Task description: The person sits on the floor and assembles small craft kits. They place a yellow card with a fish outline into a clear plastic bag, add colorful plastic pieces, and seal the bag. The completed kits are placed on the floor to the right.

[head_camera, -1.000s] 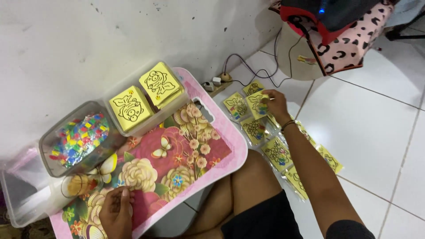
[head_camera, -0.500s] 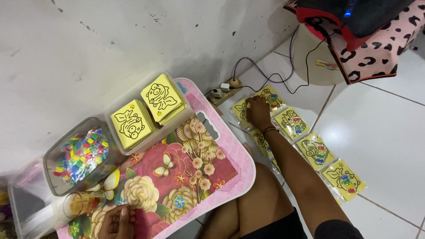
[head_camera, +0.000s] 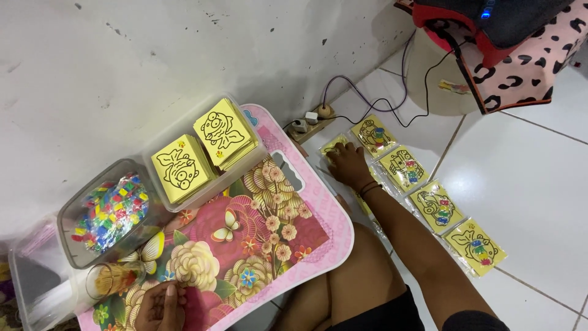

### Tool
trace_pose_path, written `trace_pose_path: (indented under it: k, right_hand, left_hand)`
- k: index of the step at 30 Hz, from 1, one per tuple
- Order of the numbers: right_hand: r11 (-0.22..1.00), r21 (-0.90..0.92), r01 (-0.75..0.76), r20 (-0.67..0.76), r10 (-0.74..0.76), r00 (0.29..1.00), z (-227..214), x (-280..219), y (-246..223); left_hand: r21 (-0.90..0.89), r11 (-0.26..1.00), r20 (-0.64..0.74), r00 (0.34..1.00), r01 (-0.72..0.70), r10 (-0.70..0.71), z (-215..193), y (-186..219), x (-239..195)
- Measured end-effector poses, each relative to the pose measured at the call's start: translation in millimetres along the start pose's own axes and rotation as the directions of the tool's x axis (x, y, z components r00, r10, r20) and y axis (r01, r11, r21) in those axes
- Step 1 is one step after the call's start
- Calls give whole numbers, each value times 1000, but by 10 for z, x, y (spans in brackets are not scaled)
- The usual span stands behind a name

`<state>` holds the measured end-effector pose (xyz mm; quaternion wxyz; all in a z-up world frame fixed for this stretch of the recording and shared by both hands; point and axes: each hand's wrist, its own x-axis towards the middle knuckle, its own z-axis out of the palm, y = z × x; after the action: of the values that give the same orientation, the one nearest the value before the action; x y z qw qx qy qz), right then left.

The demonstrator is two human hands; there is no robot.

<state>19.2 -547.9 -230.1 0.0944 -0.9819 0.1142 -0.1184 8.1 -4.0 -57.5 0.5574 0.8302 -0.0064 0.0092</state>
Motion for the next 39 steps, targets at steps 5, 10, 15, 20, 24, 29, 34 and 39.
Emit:
trace_pose_path:
  k: [5,10,15,20,24,29,34,39]
  right_hand:
    - [999,35,-5,-8,5,1000,90,-9,17]
    - [998,-20,-63,45,64,997,126,-15,-7]
    - [990,47,-136,133,129,983,28,-17,-75]
    - [989,49,-136,138,128,982,33,-21,-76]
    - [988,63,-142,89,136,987,109,-28,-39]
    - [994,49,-102,12,101,995,93,-71,-52]
    - [987,64,-145,24,144,989,-102,-79,-122]
    - [961,254,-114,-356,202,912,-605,-129,-237]
  left_hand:
    - [-19,1000,6,1000,-16,16,1,50,27]
    - [-18,999,5,999,35,-35,25,116,16]
    - [-6,1000,26,999,-20,20,53,243,-8]
    - [-43,999,26,1000,3,-2,62,314,-23]
    - [-22,1000,19,1000,6,-5,76,377,-32]
    - [-62,998,10,1000,23,-22,76,356,-25]
    - [-98,995,43,999,28,-24,71,367,-24]
    - [-159,986,84,996,46,-33,58,430,-52]
